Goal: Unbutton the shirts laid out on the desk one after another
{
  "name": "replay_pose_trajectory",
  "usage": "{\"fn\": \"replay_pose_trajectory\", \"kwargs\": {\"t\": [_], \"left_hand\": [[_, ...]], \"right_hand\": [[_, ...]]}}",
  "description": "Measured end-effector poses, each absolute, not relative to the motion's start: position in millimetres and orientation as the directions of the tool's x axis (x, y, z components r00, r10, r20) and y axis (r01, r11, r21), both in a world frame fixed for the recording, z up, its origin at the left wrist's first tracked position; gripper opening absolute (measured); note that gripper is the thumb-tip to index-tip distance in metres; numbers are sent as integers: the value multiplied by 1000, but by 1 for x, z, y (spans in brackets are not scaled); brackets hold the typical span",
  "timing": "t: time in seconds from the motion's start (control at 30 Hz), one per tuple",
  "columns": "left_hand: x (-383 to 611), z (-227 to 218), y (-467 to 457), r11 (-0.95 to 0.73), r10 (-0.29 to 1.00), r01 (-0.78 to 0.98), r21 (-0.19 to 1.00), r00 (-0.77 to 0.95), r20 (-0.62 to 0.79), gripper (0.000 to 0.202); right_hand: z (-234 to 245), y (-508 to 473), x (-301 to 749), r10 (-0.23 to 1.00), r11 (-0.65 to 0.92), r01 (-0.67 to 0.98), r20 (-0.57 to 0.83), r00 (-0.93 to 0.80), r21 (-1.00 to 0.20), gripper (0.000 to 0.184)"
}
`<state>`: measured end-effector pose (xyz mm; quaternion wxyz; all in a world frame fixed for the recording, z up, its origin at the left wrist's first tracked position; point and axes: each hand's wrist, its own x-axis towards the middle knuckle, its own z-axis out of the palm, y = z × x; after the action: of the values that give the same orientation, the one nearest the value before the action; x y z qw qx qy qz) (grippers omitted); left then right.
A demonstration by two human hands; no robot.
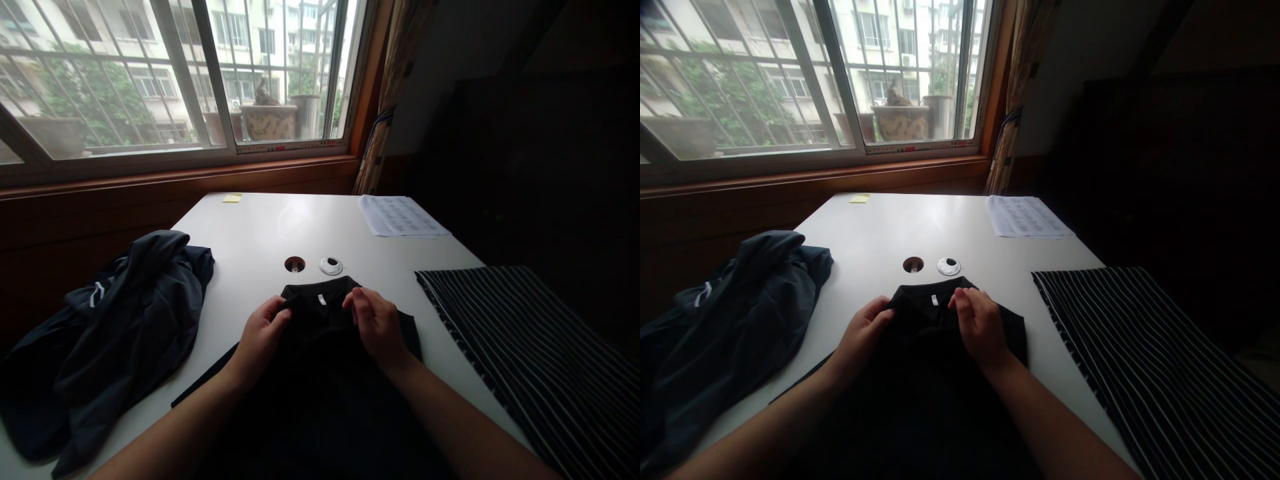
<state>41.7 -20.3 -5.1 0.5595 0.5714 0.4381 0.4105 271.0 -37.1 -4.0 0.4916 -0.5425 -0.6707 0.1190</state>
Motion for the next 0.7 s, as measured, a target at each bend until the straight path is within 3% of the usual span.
{"fn": "replay_pose_trajectory", "kwargs": {"t": [0.2, 0.4, 0.53, 0.63, 0.7], "left_hand": [[42, -1, -22, -4, 971, 34, 999, 239, -4, 24], [46, 1, -25, -72, 942, 49, 996, 332, 52, 25], [46, 6, -30, -132, 907, 75, 988, 411, 90, 38], [45, 11, -35, -285, 811, 167, 944, 567, 145, 58], [46, 12, -38, -488, 711, 263, 833, 674, 203, 69]], "right_hand": [[-5, -35, 272, 859, 331, 606, 497, 123, -723, 37], [-7, -29, 273, 896, 331, 573, 441, 59, -749, 31], [-8, -31, 272, 928, 317, 478, 373, 23, -819, 30], [-9, -31, 272, 932, 324, 416, 363, 16, -850, 30], [-10, -30, 272, 937, 316, 367, 349, 24, -875, 32]]}}
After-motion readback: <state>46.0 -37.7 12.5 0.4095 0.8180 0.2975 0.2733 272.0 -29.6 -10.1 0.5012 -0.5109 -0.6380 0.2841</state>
